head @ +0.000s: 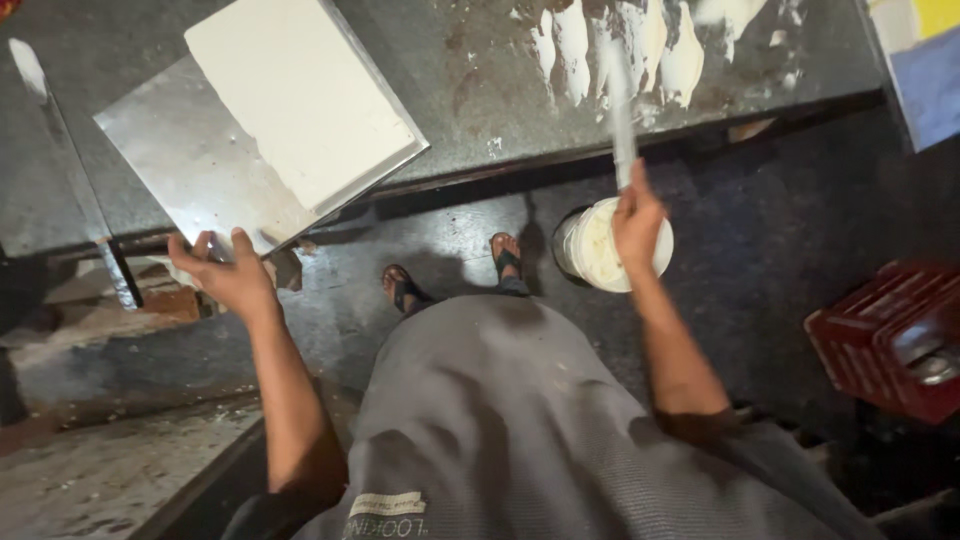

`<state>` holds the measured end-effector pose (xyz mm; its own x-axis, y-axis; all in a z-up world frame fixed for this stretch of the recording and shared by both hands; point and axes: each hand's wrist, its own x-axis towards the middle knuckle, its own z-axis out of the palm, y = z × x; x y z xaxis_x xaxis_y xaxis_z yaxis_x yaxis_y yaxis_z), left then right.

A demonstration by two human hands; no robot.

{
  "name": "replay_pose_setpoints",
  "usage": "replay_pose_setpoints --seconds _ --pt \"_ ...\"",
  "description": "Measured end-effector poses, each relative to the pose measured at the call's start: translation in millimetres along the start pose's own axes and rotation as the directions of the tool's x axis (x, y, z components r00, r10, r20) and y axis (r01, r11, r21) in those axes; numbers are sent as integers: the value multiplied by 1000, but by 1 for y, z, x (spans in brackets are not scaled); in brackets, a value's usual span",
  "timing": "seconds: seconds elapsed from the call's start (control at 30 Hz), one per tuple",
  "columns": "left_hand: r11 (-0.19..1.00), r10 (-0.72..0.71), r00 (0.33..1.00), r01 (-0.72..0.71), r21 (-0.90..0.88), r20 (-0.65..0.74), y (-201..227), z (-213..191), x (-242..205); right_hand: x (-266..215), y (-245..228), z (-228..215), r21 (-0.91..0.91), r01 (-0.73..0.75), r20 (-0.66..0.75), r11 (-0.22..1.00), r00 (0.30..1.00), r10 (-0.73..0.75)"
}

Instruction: The person spreads a white paste onto a rectangular board using a metal spatula. They repeatedly scoop paste from a bucket and smooth it across the board surface, then trim the edges with the spatula.

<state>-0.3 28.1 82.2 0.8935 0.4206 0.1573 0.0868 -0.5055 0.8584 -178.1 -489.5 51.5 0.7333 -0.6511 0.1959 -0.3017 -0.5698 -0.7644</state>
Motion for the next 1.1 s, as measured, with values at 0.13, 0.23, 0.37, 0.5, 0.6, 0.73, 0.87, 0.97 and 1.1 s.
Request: replay_pose_setpoints --seconds 0.13,0.23,0.37,0.5,0.6,0.73,0.87,0.97,1.1 --pt "938 195 980 -198 286 38 12 1 -14 -34 -10 56 -41 93 24 995 995 -93" --pt "880 294 955 -289 377 45 24 5 -16 -19 -4 61 169 44 88 985 994 -59" --pt "863 327 943 -327 386 68 25 0 -12 42 26 31 -85 -127 -78 988 990 121" --pt "882 322 945 -321 344 59 20 6 -11 74 17 63 -232 73 -67 970 994 -91" --pt "848 285 956 -284 447 67 26 6 -6 51 -27 117 -240 84 53 967 996 -74" --pt "781 349 936 -318 537 47 27 -3 6 36 -58 115 53 6 237 999 971 -19" --pt "863 214 968 -126 489 -130 2 -9 31 69 -35 31 20 233 140 972 962 -234" --pt "913 -401 910 386 -132 -109 -27 2 44 72 -15 -4 -285 333 3 899 938 -346" --pt "965 -264 956 261 -39 -126 -47 22 11 40 -4 26 -472 409 118 781 907 -404"
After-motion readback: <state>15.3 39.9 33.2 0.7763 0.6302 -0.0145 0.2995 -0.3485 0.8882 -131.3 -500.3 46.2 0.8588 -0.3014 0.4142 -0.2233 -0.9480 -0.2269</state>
